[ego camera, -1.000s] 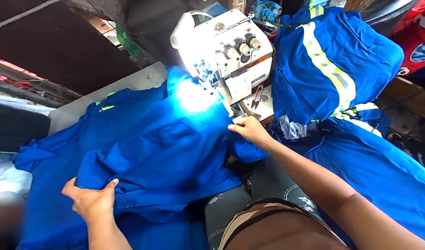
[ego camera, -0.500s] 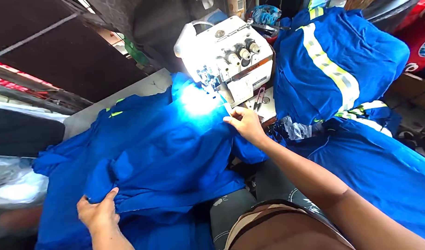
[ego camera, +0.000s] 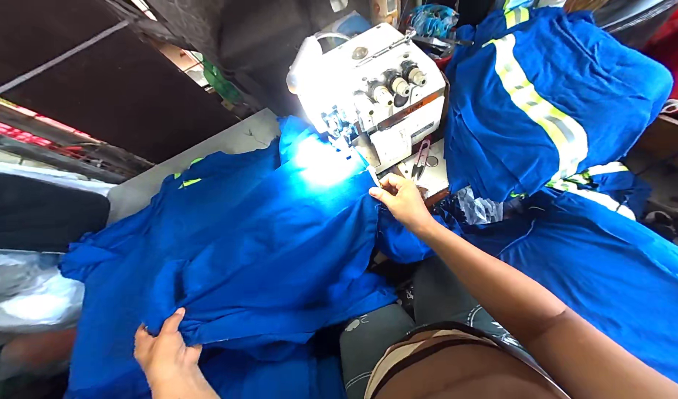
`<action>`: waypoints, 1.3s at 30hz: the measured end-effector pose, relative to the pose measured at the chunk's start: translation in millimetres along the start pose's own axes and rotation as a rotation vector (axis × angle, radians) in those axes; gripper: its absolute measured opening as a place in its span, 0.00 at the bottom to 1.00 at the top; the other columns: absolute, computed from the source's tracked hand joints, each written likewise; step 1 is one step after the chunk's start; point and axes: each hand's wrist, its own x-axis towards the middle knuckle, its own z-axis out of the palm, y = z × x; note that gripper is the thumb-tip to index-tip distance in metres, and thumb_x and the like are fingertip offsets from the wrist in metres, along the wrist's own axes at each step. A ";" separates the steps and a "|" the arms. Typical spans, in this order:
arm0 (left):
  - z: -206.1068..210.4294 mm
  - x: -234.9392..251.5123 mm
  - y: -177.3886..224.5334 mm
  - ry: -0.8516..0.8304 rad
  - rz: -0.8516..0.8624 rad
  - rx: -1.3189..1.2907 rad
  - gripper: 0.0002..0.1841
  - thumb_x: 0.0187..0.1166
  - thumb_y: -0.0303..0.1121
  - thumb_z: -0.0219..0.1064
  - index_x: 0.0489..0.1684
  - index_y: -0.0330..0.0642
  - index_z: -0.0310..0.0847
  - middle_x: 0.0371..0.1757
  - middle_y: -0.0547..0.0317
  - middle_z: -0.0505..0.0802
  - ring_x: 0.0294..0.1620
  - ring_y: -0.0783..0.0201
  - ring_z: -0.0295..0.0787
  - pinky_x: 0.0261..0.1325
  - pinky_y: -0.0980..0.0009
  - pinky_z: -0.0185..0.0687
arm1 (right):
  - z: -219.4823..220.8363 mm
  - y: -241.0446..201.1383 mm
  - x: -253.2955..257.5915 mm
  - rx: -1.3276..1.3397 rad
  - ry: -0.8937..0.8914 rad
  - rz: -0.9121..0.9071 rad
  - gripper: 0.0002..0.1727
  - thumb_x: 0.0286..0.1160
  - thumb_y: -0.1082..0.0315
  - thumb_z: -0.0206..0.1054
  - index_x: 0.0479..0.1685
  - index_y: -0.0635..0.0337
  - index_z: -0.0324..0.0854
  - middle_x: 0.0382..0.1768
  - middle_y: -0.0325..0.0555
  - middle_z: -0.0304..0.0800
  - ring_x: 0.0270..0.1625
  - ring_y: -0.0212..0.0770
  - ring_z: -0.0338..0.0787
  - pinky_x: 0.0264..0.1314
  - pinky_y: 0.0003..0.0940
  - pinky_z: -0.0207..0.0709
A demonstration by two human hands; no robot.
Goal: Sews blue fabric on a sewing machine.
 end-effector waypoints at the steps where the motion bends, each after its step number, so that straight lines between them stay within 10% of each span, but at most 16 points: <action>1: -1.1 -0.7 0.1 0.001 0.001 -0.017 0.33 0.79 0.20 0.60 0.87 0.34 0.55 0.80 0.40 0.73 0.74 0.59 0.77 0.73 0.62 0.77 | -0.8 0.2 0.5 0.018 -0.019 0.019 0.10 0.78 0.63 0.74 0.41 0.61 0.84 0.30 0.45 0.84 0.31 0.37 0.81 0.37 0.38 0.77; 10: -14.1 -8.1 12.4 -0.031 0.061 -0.071 0.32 0.80 0.19 0.57 0.87 0.34 0.53 0.78 0.45 0.74 0.71 0.65 0.78 0.71 0.67 0.78 | -12.6 -0.2 -18.8 0.144 -0.131 0.201 0.19 0.69 0.71 0.80 0.57 0.65 0.81 0.29 0.42 0.89 0.32 0.31 0.86 0.44 0.31 0.83; 15: -30.2 -9.9 27.6 -0.114 0.183 -0.103 0.33 0.80 0.17 0.53 0.88 0.30 0.47 0.79 0.45 0.72 0.74 0.66 0.76 0.75 0.67 0.77 | -23.3 -7.8 -20.4 0.034 -0.197 0.194 0.08 0.71 0.66 0.78 0.36 0.62 0.89 0.35 0.43 0.90 0.40 0.32 0.87 0.49 0.33 0.81; 31: -20.1 28.2 100.5 -0.114 0.356 -0.107 0.29 0.78 0.16 0.54 0.82 0.27 0.56 0.72 0.49 0.79 0.66 0.71 0.81 0.70 0.71 0.80 | -3.0 -36.2 24.3 -0.111 -0.042 -0.132 0.17 0.77 0.57 0.74 0.28 0.62 0.82 0.26 0.48 0.82 0.28 0.43 0.80 0.30 0.43 0.74; 36: 7.2 67.6 108.2 -0.062 0.370 0.154 0.32 0.79 0.19 0.63 0.85 0.28 0.56 0.80 0.33 0.74 0.77 0.56 0.76 0.77 0.66 0.74 | -4.3 -40.8 33.9 -0.169 -0.033 -0.120 0.23 0.76 0.53 0.75 0.20 0.61 0.80 0.20 0.46 0.78 0.24 0.43 0.77 0.27 0.45 0.70; 39: 22.7 85.3 84.5 0.002 0.451 0.678 0.34 0.78 0.24 0.64 0.86 0.25 0.58 0.78 0.20 0.74 0.81 0.32 0.71 0.84 0.46 0.63 | -11.6 -32.4 28.7 -0.092 -0.198 -0.147 0.22 0.79 0.54 0.73 0.21 0.61 0.79 0.18 0.44 0.75 0.21 0.37 0.73 0.24 0.36 0.67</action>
